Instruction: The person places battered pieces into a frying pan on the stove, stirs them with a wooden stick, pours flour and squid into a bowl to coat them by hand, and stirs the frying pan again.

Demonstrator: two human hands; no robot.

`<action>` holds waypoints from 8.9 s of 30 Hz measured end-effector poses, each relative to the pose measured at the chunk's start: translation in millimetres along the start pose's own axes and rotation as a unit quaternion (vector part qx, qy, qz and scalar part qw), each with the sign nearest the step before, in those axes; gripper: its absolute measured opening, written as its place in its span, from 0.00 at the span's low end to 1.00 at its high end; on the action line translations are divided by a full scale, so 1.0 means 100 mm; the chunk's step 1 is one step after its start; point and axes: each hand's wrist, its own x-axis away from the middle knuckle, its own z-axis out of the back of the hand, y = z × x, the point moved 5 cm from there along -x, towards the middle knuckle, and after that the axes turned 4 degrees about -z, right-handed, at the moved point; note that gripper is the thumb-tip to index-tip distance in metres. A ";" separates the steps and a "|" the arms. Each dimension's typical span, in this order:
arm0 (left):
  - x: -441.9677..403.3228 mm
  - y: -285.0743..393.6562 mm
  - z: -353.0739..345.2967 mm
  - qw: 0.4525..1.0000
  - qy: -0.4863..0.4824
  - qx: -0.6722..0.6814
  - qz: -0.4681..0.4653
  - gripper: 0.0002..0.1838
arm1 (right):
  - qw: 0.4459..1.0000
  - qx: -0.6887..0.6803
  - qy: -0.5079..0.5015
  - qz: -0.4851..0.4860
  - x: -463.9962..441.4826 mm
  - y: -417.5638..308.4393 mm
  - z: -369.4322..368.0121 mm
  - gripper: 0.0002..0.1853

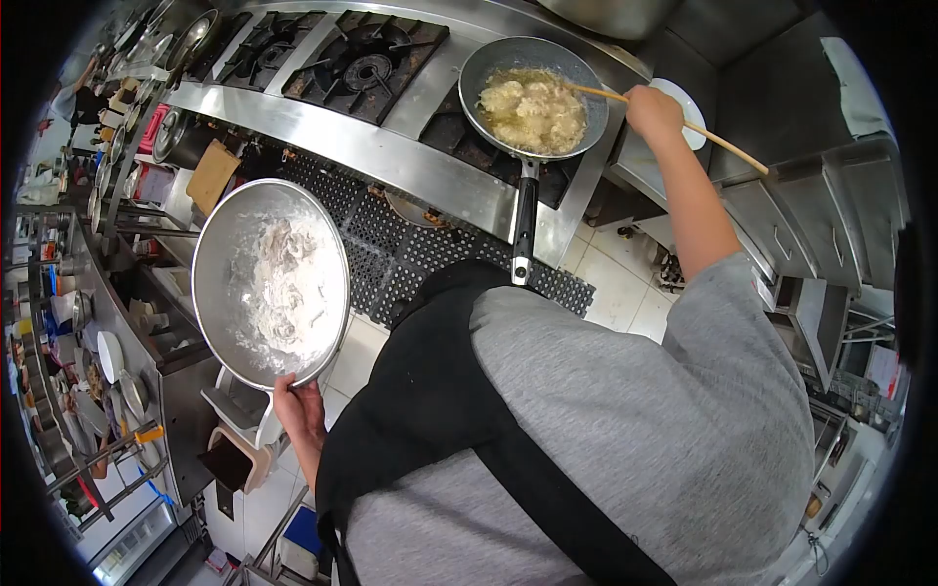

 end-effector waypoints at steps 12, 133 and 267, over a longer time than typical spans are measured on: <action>0.04 0.00 0.06 1.000 -0.001 0.005 0.001 0.14 | 0.998 -0.052 -0.031 0.028 0.23 -0.14 0.20 0.14; -0.26 0.64 0.81 0.995 0.006 0.083 -0.062 0.29 | 0.990 -0.095 0.055 -0.085 1.12 0.28 -0.12 0.17; -0.78 1.53 1.10 0.987 0.111 0.050 -0.105 0.34 | 0.652 -0.214 -0.043 0.726 3.39 -7.24 1.74 0.16</action>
